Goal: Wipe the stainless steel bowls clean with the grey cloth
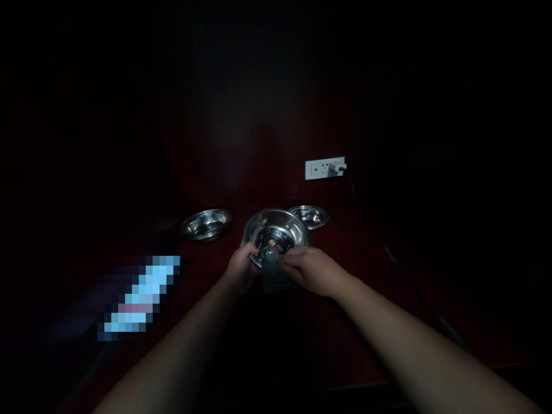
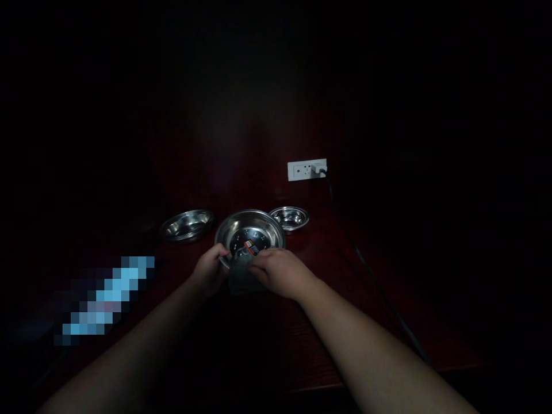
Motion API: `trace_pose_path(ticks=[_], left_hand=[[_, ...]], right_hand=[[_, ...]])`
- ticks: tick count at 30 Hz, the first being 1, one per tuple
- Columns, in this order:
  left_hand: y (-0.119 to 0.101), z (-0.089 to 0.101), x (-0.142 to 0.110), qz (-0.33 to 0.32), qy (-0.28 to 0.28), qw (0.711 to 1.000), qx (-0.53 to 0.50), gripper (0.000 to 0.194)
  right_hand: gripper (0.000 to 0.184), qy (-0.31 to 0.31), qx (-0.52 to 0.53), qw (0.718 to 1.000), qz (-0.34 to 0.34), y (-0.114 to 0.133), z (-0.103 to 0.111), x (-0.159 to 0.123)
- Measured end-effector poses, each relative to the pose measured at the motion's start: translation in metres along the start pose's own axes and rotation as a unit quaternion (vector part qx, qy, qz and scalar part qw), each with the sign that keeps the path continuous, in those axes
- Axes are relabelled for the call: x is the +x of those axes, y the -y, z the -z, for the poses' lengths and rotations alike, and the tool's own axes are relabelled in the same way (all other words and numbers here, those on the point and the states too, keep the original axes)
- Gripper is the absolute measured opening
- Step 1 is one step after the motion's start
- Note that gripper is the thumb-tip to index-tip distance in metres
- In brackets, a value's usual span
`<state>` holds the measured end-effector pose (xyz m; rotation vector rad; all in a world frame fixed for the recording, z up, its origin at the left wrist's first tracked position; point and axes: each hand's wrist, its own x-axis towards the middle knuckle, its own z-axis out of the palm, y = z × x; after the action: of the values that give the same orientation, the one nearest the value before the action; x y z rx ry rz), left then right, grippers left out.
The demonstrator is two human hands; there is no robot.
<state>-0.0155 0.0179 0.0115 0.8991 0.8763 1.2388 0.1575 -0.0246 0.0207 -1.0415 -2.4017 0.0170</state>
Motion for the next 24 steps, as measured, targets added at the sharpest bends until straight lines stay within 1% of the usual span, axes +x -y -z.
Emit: trace_pose_path(ticks=[3, 5, 9, 11, 13, 16, 18, 20, 22, 24], left_hand=[[0.004, -0.001, 0.001, -0.01, 0.006, 1.0, -0.011, 0.05], [0.005, -0.003, -0.001, -0.031, -0.013, 0.999, -0.005, 0.055], [0.003, -0.008, -0.005, -0.068, -0.045, 0.997, 0.008, 0.059], [0.003, -0.01, -0.005, -0.081, -0.058, 0.995, 0.003, 0.062], [0.003, -0.011, -0.004, -0.1, -0.07, 0.992, -0.019, 0.062], [0.002, -0.011, -0.003, -0.128, -0.085, 0.986, -0.058, 0.057], [0.001, -0.012, -0.002, -0.123, -0.097, 0.985, -0.066, 0.051], [0.0, -0.012, -0.003, -0.106, -0.108, 0.986, -0.072, 0.046], [0.0, -0.011, -0.003, -0.092, -0.111, 0.986, -0.081, 0.045], [0.001, -0.011, -0.002, -0.093, -0.109, 0.986, -0.085, 0.044]], right_hand=[[0.021, 0.004, -0.01, 1.0, -0.016, 0.001, 0.0, 0.0], [0.022, -0.001, -0.013, 1.0, -0.02, 0.002, 0.0, -0.002], [0.056, -0.002, -0.034, 0.999, -0.021, 0.004, -0.004, -0.005], [0.061, 0.001, -0.061, 0.998, -0.019, 0.006, -0.009, -0.004], [0.056, -0.004, -0.092, 0.996, -0.021, 0.008, -0.013, -0.002], [0.043, -0.024, -0.131, 0.991, -0.027, 0.014, -0.018, 0.005], [0.029, -0.041, -0.156, 0.986, -0.033, 0.016, -0.022, 0.01], [0.017, -0.056, -0.178, 0.982, -0.038, 0.016, -0.025, 0.014], [0.012, -0.059, -0.187, 0.98, -0.035, 0.014, -0.026, 0.016], [0.012, -0.053, -0.181, 0.982, -0.03, 0.011, -0.026, 0.017]])
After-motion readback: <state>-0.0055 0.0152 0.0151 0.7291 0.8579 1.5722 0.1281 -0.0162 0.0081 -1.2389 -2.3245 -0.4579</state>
